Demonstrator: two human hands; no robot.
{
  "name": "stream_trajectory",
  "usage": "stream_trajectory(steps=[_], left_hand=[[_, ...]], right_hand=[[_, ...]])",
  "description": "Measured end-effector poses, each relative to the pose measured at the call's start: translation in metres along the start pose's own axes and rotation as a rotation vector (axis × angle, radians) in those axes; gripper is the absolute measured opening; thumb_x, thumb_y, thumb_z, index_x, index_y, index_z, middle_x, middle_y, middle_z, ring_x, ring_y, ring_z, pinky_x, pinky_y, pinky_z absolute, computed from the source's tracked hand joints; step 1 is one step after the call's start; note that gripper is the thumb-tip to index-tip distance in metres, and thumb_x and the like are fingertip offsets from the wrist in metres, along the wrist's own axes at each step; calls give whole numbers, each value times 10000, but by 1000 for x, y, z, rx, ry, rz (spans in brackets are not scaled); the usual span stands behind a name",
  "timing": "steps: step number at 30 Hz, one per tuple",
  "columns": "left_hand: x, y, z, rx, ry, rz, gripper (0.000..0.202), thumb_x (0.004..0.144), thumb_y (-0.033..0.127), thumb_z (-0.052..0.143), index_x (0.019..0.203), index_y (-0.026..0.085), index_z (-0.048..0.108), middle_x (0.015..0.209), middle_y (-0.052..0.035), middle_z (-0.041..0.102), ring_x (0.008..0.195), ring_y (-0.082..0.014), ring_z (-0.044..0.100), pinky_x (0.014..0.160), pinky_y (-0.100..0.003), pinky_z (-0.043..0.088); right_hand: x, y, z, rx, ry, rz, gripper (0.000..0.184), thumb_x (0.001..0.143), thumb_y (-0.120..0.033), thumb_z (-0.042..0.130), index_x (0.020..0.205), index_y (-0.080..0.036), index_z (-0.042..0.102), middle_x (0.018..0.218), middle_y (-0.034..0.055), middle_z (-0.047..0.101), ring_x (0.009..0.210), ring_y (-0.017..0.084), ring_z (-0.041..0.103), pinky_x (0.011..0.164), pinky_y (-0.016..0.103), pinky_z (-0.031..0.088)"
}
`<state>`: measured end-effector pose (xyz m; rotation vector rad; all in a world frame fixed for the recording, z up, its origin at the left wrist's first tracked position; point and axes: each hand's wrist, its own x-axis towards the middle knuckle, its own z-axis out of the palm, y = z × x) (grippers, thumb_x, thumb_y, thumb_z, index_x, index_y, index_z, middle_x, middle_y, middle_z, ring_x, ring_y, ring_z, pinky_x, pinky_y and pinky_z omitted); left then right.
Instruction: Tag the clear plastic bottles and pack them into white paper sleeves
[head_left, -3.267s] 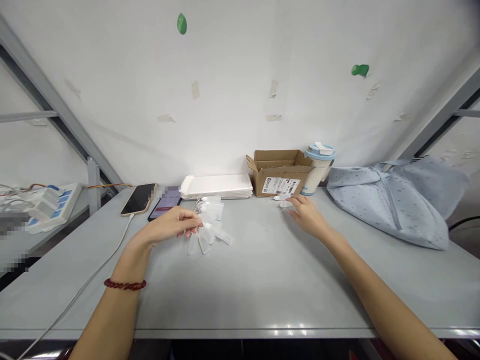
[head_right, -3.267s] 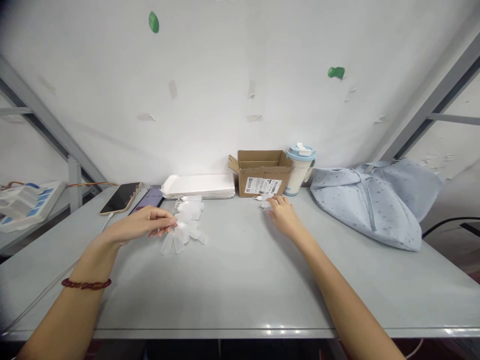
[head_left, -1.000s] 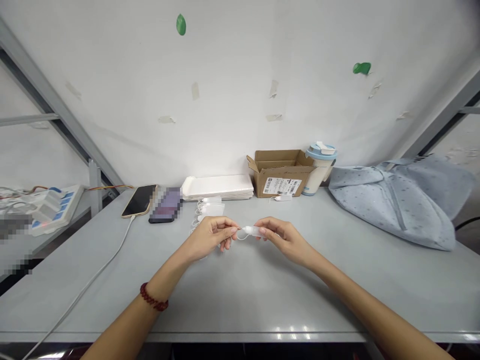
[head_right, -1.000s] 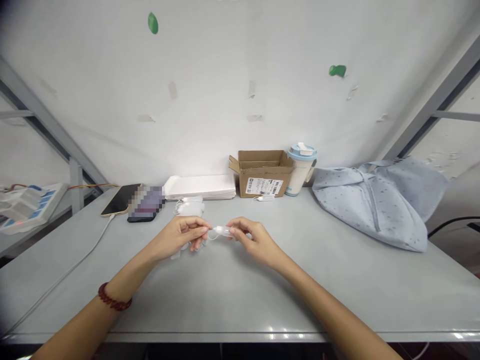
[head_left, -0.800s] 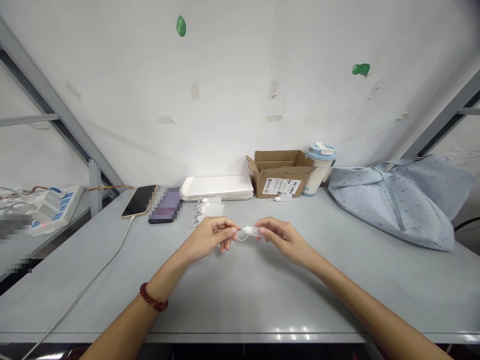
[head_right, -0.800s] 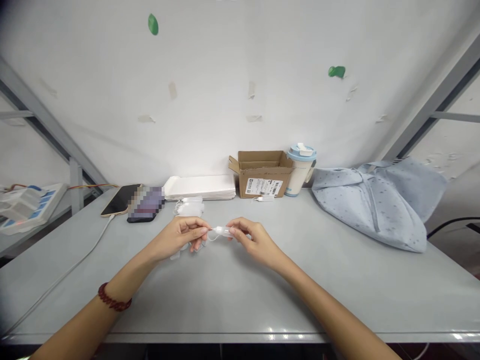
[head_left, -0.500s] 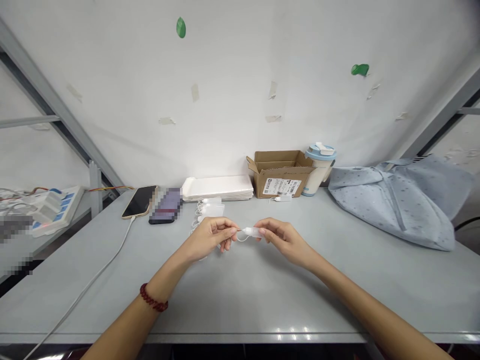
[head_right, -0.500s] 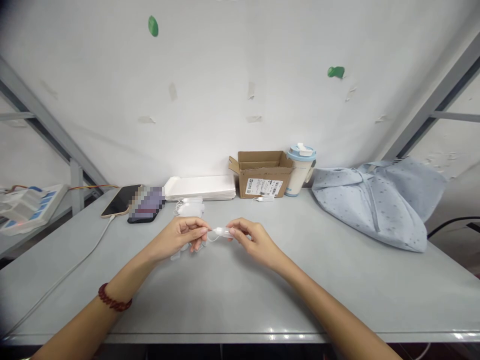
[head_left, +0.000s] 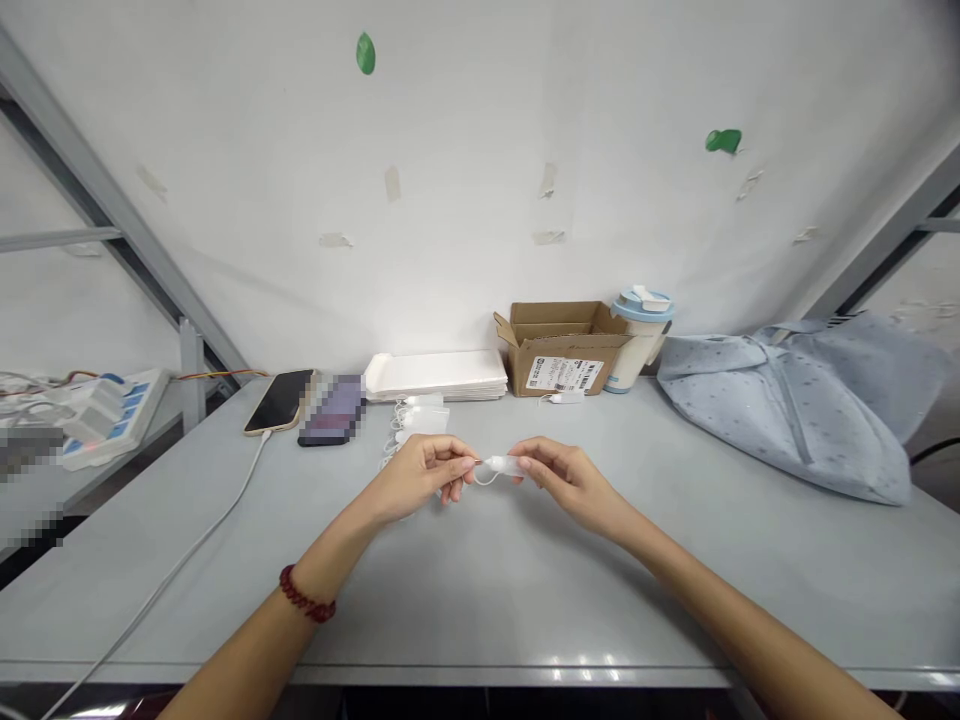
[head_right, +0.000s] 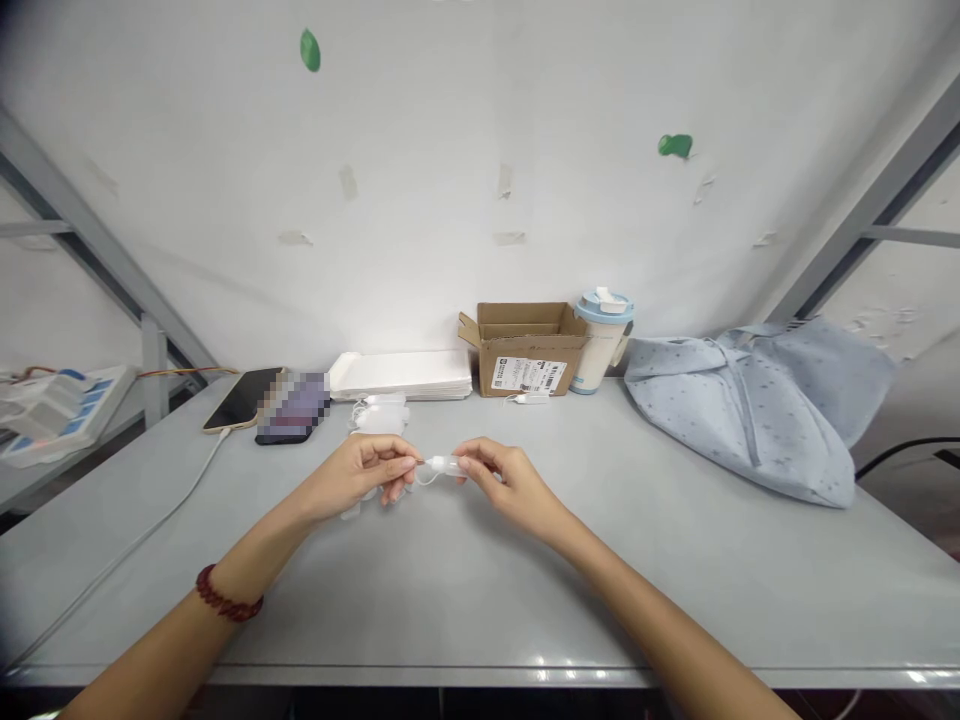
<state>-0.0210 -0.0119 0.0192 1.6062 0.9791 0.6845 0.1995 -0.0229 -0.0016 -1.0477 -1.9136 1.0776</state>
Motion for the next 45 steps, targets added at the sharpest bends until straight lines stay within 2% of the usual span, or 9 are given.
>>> stream_trajectory(steps=[11, 17, 33, 40, 45], left_hand=[[1, 1, 4, 45, 50, -4, 211, 796, 324, 552, 733, 130, 606, 570, 16, 555, 507, -85, 496, 511, -212, 421], [2, -7, 9, 99, 78, 0, 195, 789, 303, 539, 715, 132, 600, 611, 2, 581, 508, -87, 501, 522, -218, 419], [3, -12, 14, 78, 72, -3, 187, 795, 282, 529, 726, 127, 607, 608, -9, 586, 486, -82, 489, 503, -219, 394], [3, -7, 16, 35, 46, -31, 148, 747, 285, 586, 753, 137, 583, 637, 4, 576, 512, -83, 502, 518, -221, 421], [3, -3, 16, 49, 1, -65, 204, 696, 305, 641, 807, 142, 593, 628, 17, 546, 540, -100, 515, 527, -233, 444]], right_hand=[[0, -4, 2, -91, 32, 15, 246, 905, -350, 421, 919, -170, 590, 716, 8, 614, 662, 118, 544, 580, 227, 374], [-2, 2, 7, -182, 61, -25, 228, 906, -311, 417, 932, -170, 594, 699, 9, 620, 633, 117, 545, 548, 218, 366], [-5, 7, 16, -230, 111, -149, 240, 919, -274, 379, 956, -169, 592, 692, 14, 604, 609, 111, 549, 536, 210, 387], [-3, 7, 14, -222, 109, -163, 240, 920, -277, 383, 969, -167, 591, 742, 28, 623, 664, 122, 575, 607, 226, 427], [-3, 4, 8, -212, 127, -173, 234, 922, -293, 382, 981, -176, 577, 770, 33, 636, 704, 132, 593, 653, 240, 447]])
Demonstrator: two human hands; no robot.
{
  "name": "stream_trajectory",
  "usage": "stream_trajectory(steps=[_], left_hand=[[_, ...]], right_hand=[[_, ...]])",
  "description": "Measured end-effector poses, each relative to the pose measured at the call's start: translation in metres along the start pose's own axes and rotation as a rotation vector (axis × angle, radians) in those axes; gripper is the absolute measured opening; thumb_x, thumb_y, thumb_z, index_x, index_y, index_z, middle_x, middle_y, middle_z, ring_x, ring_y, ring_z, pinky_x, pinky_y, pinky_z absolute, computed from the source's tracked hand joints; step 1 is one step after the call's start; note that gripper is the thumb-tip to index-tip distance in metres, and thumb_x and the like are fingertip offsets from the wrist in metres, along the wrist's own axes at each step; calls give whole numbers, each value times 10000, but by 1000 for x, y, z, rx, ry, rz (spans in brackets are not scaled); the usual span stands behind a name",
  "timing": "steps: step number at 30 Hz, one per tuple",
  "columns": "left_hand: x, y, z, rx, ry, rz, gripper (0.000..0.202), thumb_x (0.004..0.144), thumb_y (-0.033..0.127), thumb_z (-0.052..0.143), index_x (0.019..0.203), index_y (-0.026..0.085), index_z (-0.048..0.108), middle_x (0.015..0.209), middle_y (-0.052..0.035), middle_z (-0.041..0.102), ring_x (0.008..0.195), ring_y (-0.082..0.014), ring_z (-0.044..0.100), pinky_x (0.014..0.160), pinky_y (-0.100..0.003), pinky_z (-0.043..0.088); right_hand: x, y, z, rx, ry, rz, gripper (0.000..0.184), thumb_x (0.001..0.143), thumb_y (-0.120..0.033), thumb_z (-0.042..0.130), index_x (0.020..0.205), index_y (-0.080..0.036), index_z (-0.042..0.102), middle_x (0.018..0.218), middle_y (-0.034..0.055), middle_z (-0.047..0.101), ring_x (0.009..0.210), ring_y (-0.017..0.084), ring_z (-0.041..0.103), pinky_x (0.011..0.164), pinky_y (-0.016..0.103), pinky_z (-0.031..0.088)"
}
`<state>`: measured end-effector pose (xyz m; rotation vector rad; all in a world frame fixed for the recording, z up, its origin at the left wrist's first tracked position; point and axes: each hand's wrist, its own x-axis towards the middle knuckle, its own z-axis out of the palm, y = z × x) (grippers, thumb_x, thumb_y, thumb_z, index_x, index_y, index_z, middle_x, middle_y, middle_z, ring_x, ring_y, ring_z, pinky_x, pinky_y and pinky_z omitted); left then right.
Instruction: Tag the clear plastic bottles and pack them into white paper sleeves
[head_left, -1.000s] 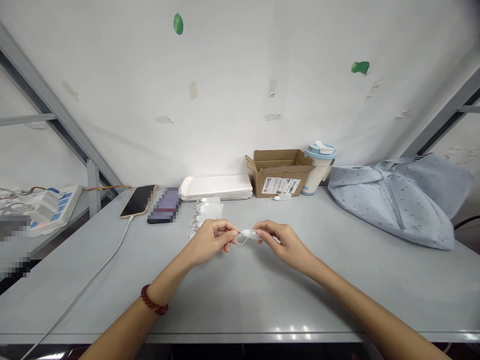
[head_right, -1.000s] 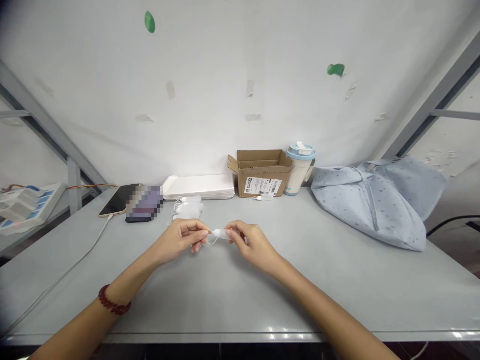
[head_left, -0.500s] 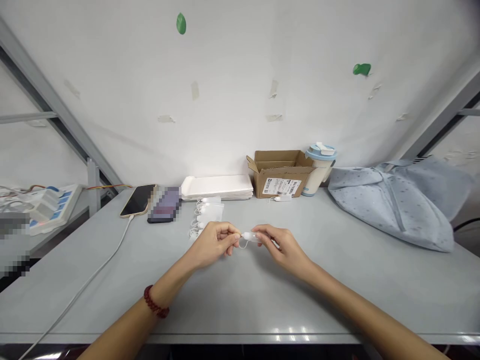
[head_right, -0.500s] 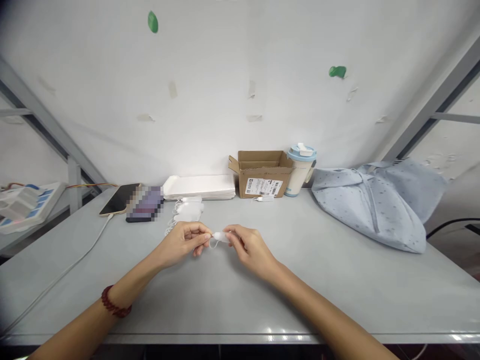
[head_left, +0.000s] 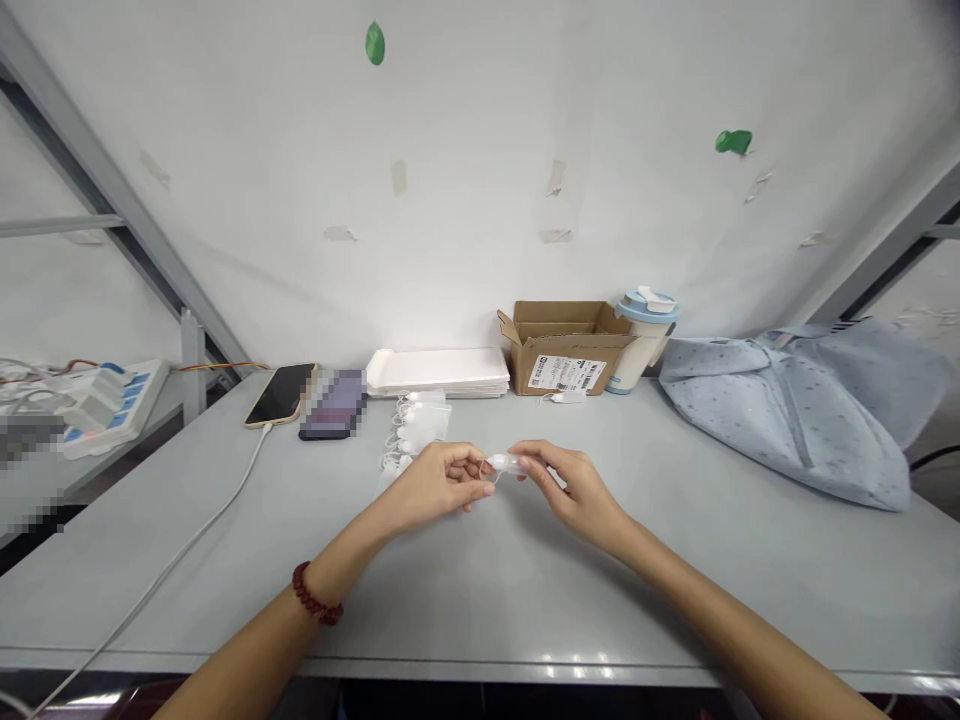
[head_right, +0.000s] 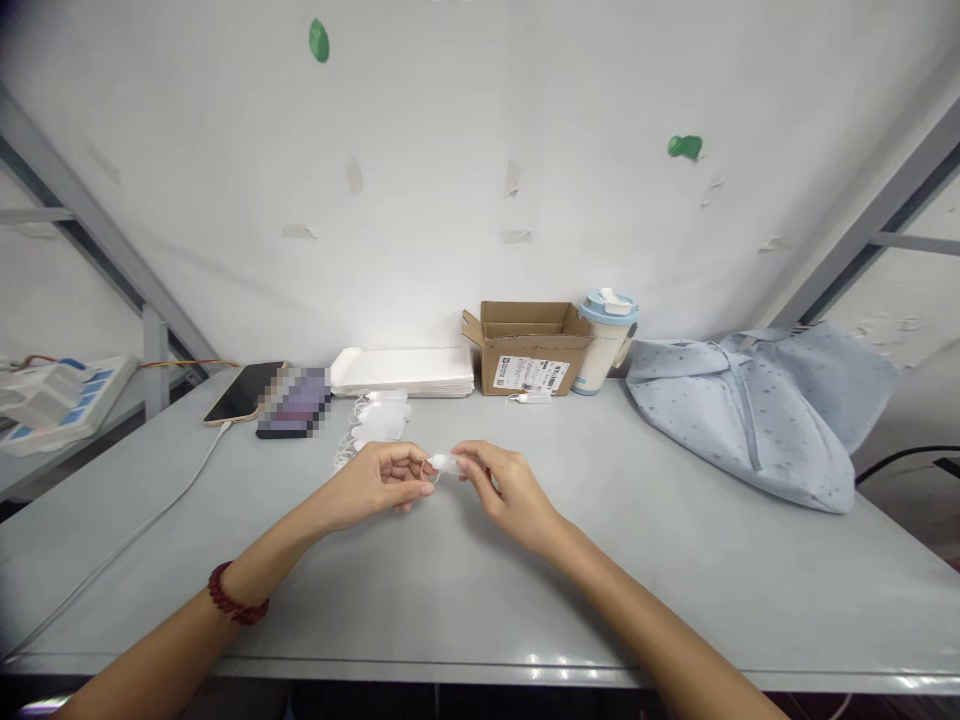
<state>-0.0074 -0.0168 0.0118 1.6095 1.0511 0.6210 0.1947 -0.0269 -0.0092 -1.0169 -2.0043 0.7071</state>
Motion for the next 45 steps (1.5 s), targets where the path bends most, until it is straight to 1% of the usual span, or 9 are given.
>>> stream_trajectory(steps=[5, 11, 18, 22, 26, 31, 35, 42, 45], left_hand=[[0, 0, -4, 31, 59, 44, 231, 771, 370, 556, 788, 146, 610, 696, -12, 596, 550, -99, 517, 539, -233, 430], [-6, 8, -21, 135, 42, 33, 232, 754, 364, 567, 681, 148, 610, 585, 7, 566, 514, -100, 509, 517, -217, 407], [-16, 12, -62, 262, 162, -43, 251, 738, 367, 556, 594, 162, 576, 479, 37, 469, 483, -98, 453, 492, -209, 370], [-17, 9, -70, 316, 167, -82, 242, 732, 350, 549, 573, 168, 563, 486, 40, 462, 490, -100, 449, 491, -205, 354], [-14, 3, -70, 404, 184, -110, 291, 738, 377, 527, 536, 170, 556, 500, 26, 509, 483, -110, 471, 483, -213, 339], [-8, -9, -74, 520, 331, -116, 347, 742, 411, 493, 499, 170, 549, 558, -10, 601, 486, -136, 514, 494, -235, 350], [-4, -14, -74, 539, 426, -115, 347, 739, 412, 497, 496, 168, 538, 556, -14, 609, 483, -146, 517, 499, -243, 354], [-1, -12, -62, 429, 479, -3, 332, 759, 414, 505, 557, 157, 561, 548, 0, 576, 465, -117, 477, 488, -225, 366], [-2, -7, -52, 323, 430, 29, 331, 776, 427, 502, 604, 154, 578, 552, 10, 559, 460, -100, 462, 466, -209, 370]], right_hand=[[0, 2, 0, -36, -31, -2, 255, 929, -329, 369, 988, -187, 572, 760, 33, 633, 681, 135, 575, 612, 247, 437], [4, 15, -5, -207, -50, -49, 254, 910, -353, 416, 1006, -174, 568, 802, 48, 612, 712, 146, 550, 651, 271, 451], [23, 77, -35, -561, 169, -97, 257, 887, -300, 414, 1051, -143, 536, 1014, 135, 589, 976, 250, 514, 851, 394, 428], [28, 115, -52, -770, 141, 13, 364, 863, -280, 402, 1188, -135, 478, 1158, 161, 540, 1071, 285, 472, 880, 424, 412], [26, 134, -62, -812, 138, 75, 431, 863, -297, 389, 1260, -136, 433, 1263, 158, 489, 1129, 312, 427, 841, 447, 421], [27, 142, -62, -841, 130, 95, 432, 877, -312, 372, 1273, -154, 436, 1257, 146, 481, 1115, 298, 423, 832, 426, 416], [29, 143, -62, -852, 148, 114, 394, 869, -316, 389, 1183, -114, 514, 1130, 187, 497, 1028, 305, 438, 832, 437, 402], [28, 130, -58, -795, 124, 152, 273, 861, -355, 415, 938, -159, 590, 1001, 165, 545, 954, 301, 465, 764, 428, 413], [26, 111, -51, -735, 88, 156, 263, 878, -350, 393, 875, -166, 580, 936, 132, 594, 896, 265, 515, 735, 386, 420]])
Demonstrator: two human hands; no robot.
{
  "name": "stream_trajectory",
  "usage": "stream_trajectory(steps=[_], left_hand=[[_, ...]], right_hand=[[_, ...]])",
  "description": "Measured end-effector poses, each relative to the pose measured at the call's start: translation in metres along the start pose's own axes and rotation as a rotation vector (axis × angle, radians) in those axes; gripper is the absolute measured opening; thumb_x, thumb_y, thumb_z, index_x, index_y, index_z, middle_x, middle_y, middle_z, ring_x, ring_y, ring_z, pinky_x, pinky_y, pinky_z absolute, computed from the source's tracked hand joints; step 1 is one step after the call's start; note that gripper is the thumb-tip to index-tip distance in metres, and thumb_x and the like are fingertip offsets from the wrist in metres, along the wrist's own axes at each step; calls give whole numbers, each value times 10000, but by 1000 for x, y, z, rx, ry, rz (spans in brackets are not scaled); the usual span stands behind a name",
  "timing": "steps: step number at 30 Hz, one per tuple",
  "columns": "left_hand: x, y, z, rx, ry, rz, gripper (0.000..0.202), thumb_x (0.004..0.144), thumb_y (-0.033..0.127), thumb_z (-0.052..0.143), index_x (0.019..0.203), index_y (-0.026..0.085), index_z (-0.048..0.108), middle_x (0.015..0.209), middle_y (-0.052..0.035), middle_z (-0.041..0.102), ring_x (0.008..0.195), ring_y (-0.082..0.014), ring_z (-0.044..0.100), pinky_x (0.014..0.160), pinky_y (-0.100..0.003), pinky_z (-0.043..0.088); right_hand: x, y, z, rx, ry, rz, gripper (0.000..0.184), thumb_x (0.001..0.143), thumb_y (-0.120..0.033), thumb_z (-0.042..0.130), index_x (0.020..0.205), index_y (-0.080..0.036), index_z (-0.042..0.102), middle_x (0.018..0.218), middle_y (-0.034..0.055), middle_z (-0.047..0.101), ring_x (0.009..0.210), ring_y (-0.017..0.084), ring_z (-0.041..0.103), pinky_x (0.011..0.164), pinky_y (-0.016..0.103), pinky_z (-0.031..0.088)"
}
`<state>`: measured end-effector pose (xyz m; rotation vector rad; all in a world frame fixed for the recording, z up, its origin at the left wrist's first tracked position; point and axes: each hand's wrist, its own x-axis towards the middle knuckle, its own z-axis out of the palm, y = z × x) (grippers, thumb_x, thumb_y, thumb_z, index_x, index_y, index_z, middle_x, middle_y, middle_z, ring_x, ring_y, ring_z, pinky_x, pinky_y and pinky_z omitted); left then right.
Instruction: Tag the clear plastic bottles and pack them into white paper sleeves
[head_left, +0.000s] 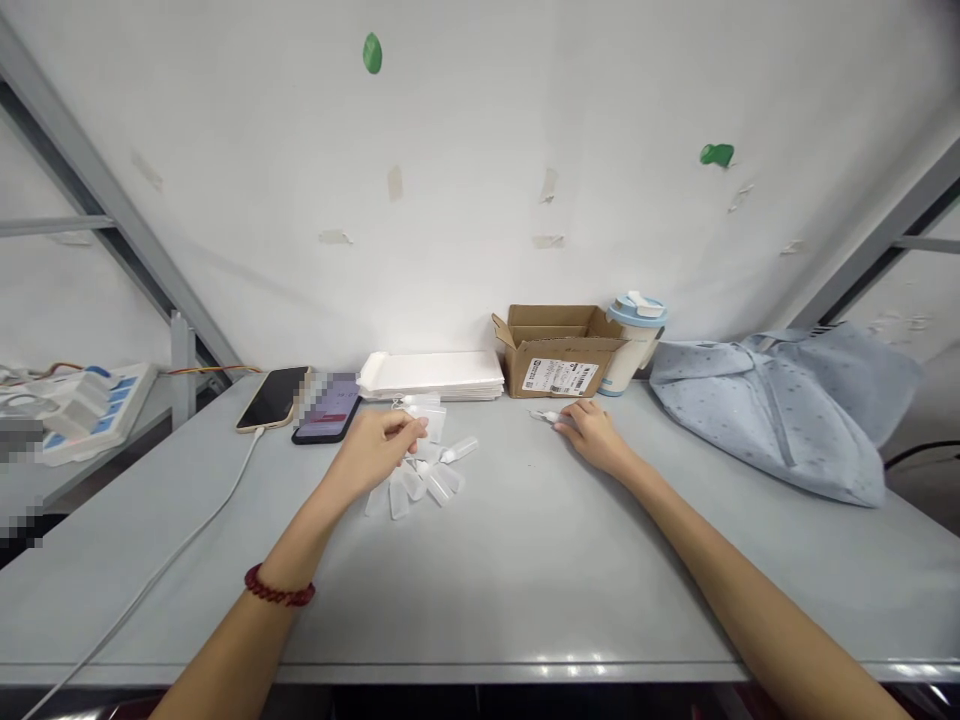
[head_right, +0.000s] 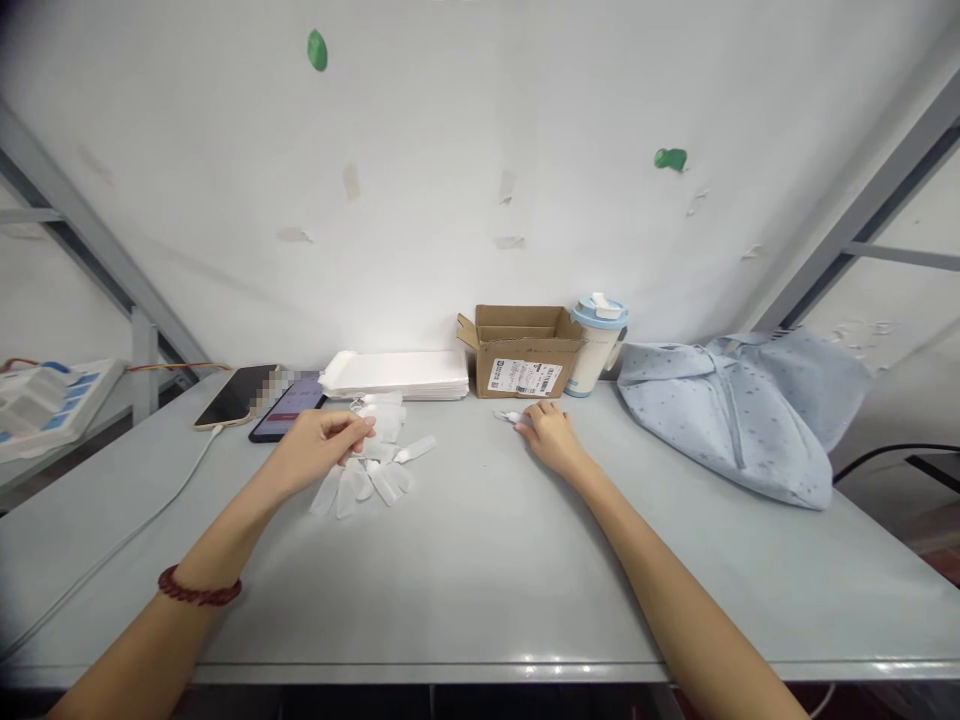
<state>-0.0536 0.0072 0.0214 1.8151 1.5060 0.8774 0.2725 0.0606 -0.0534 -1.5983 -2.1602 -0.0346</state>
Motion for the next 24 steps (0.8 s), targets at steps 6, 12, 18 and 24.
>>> stream_trajectory(steps=[6, 12, 18, 24], left_hand=[[-11, 20, 15, -192, -180, -18, 283, 789, 410, 527, 779, 143, 620, 621, 8, 580, 462, -82, 480, 460, -206, 416], [-15, 21, 28, -338, -361, -1, 314, 814, 401, 516, 954, 137, 613, 733, -22, 611, 538, -101, 545, 495, -225, 459], [-15, 21, 29, -366, -364, 19, 271, 819, 374, 525, 778, 129, 633, 639, -10, 590, 498, -86, 512, 490, -216, 441], [-14, 20, 33, -445, -352, -8, 311, 830, 387, 518, 669, 132, 594, 506, 15, 535, 469, -85, 494, 494, -214, 429]], right_hand=[[-20, -69, -34, 432, -126, -60, 323, 920, -391, 332, 890, -178, 573, 798, 36, 617, 685, 147, 541, 570, 243, 407], [-36, -106, -51, 684, -195, -80, 319, 920, -394, 361, 808, -192, 581, 751, 12, 596, 710, 137, 543, 626, 235, 408], [-37, -106, -52, 714, -224, -54, 322, 917, -389, 369, 769, -187, 570, 730, 10, 569, 691, 133, 516, 612, 236, 394], [-39, -110, -50, 759, -277, -42, 321, 914, -400, 374, 852, -185, 603, 732, 10, 571, 692, 129, 523, 579, 225, 388]])
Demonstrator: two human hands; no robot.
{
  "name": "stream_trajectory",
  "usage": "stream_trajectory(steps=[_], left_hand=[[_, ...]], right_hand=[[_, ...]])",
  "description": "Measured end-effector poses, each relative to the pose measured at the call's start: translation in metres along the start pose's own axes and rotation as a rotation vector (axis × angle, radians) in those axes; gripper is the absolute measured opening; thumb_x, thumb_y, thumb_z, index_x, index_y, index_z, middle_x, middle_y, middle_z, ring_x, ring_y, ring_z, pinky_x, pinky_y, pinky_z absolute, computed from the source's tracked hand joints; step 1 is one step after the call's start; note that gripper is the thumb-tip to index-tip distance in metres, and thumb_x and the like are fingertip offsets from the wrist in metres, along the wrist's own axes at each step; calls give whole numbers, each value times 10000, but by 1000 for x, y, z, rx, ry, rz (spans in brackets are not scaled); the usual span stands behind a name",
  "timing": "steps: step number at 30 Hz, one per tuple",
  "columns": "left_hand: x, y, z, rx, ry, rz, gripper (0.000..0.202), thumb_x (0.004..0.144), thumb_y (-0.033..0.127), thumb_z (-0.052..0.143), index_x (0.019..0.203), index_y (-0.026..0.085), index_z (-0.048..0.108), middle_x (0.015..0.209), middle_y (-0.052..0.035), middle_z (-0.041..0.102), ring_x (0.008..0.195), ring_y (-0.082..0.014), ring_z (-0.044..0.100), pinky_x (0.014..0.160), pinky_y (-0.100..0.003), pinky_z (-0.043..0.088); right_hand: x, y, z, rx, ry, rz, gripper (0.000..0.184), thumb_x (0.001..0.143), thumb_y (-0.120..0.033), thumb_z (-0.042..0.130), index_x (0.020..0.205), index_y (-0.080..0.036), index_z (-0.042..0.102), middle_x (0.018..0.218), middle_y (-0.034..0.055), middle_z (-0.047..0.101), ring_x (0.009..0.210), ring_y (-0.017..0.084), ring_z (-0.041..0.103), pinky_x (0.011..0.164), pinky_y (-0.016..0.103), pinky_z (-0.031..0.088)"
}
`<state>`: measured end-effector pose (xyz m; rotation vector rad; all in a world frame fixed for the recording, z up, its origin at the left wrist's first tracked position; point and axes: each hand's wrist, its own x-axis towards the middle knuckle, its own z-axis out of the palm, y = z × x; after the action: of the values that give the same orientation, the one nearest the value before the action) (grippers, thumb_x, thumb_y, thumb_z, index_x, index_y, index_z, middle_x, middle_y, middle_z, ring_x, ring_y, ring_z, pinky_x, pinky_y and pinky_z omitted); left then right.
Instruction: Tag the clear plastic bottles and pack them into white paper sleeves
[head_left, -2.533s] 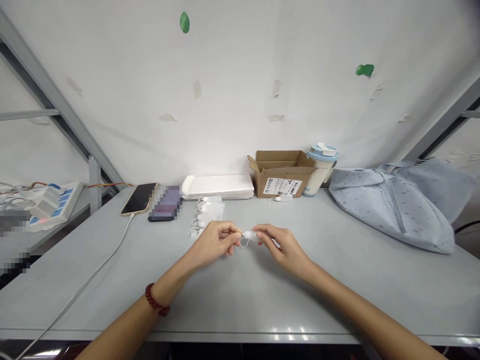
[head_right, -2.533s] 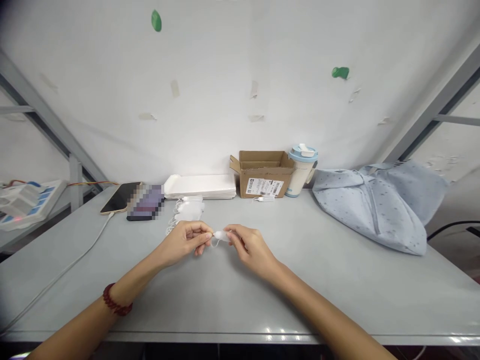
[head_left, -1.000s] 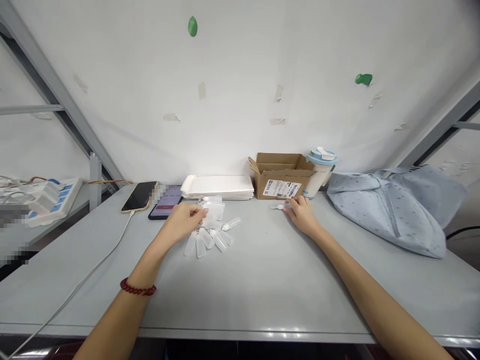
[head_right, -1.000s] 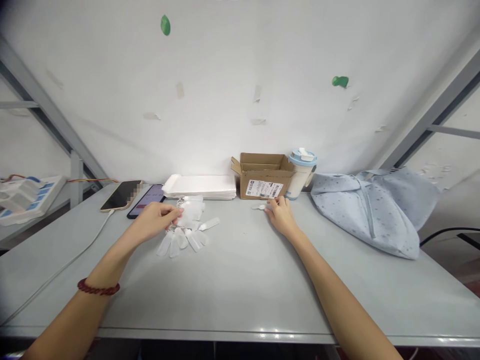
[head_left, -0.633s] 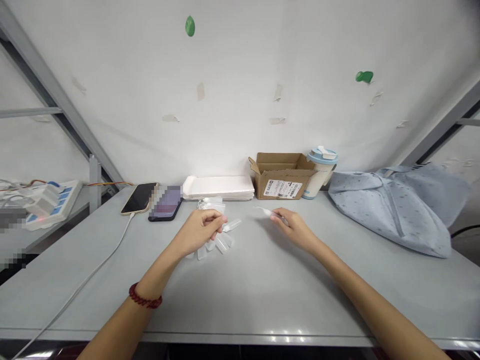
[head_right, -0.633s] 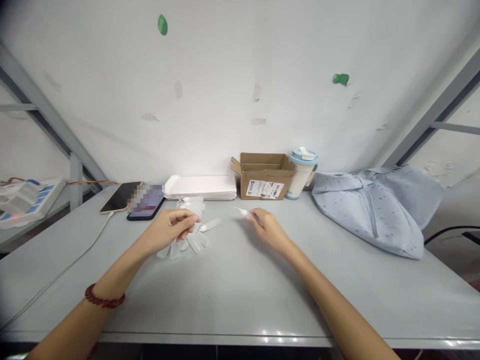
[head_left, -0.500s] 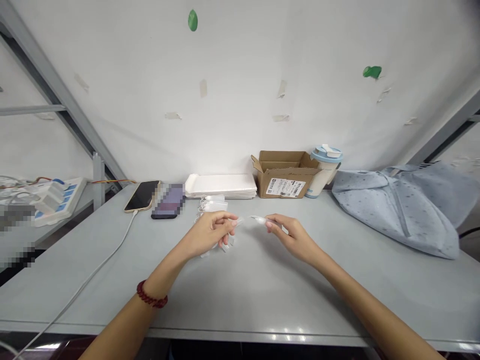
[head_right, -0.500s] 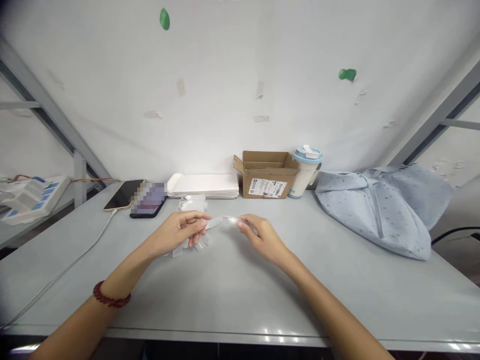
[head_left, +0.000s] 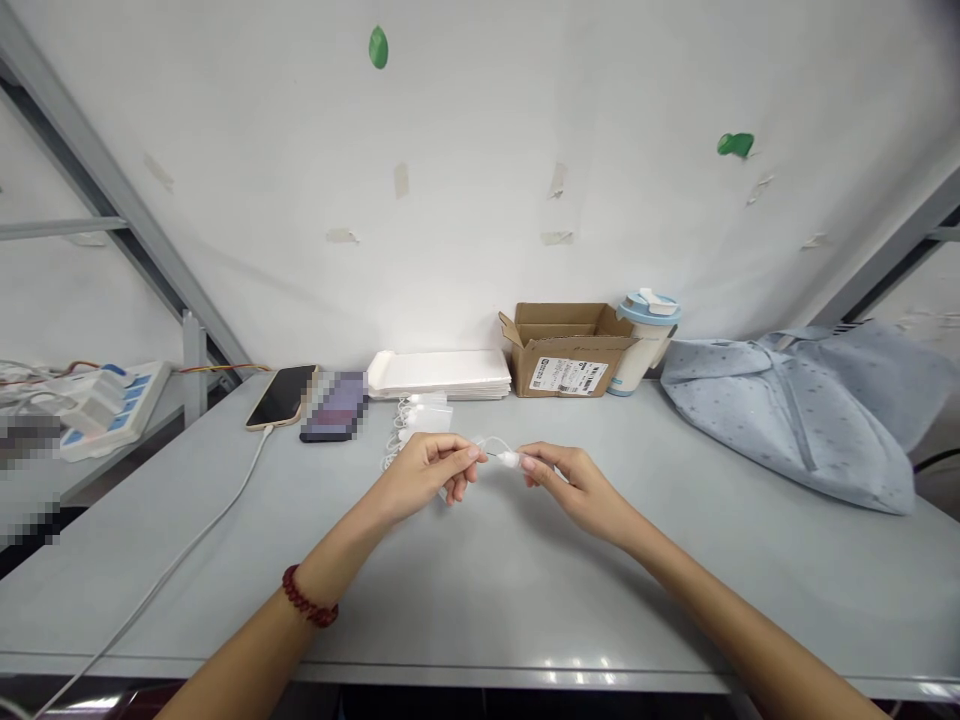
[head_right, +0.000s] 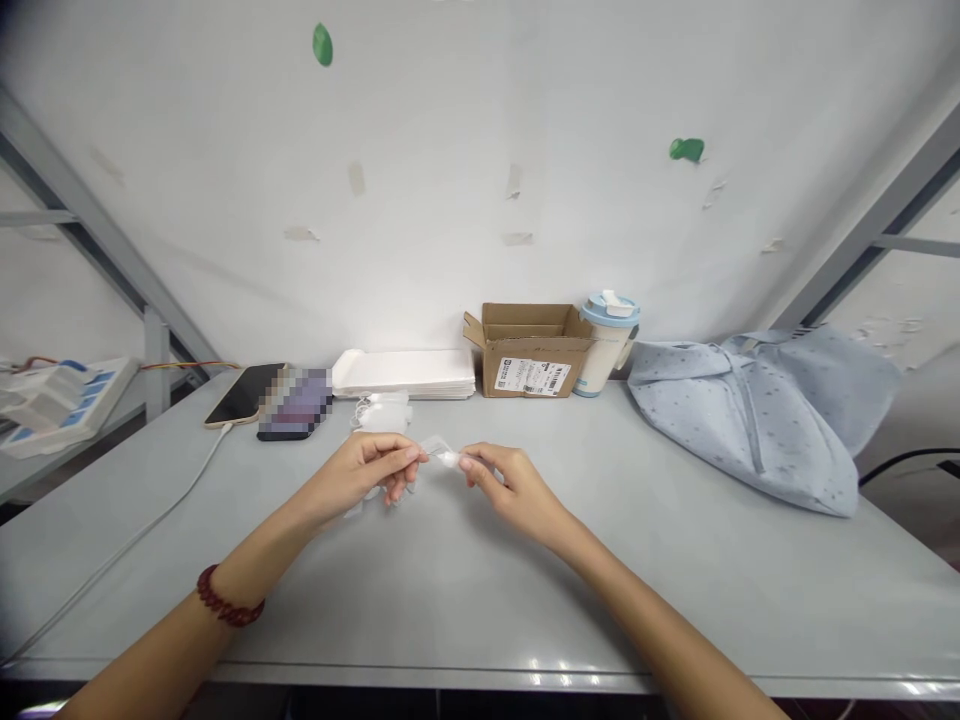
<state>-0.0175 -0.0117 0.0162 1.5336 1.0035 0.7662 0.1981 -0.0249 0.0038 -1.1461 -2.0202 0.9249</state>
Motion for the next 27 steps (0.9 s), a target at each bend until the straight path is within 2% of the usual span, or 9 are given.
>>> stream_trajectory(steps=[5, 11, 27], left_hand=[[2, -7, 3, -53, -31, -1, 324, 825, 396, 529, 653, 128, 589, 506, 14, 523, 476, -86, 487, 481, -211, 417], [1, -6, 4, -166, -50, -35, 267, 805, 368, 563, 709, 123, 610, 659, -3, 560, 502, -75, 491, 465, -205, 400], [-1, -2, 5, -219, -57, -69, 231, 791, 317, 571, 677, 118, 598, 639, 4, 538, 494, -74, 477, 475, -212, 384]], right_hand=[[-1, -1, 2, 28, -23, -9, 324, 914, -405, 377, 896, -179, 609, 735, 14, 572, 700, 129, 524, 601, 226, 404], [-1, 0, 3, 33, -21, -7, 314, 915, -394, 377, 884, -181, 606, 745, 16, 579, 705, 132, 524, 615, 230, 405], [-1, 1, 3, 44, -31, -3, 291, 913, -381, 392, 897, -180, 602, 744, 9, 575, 709, 126, 521, 611, 224, 387]])
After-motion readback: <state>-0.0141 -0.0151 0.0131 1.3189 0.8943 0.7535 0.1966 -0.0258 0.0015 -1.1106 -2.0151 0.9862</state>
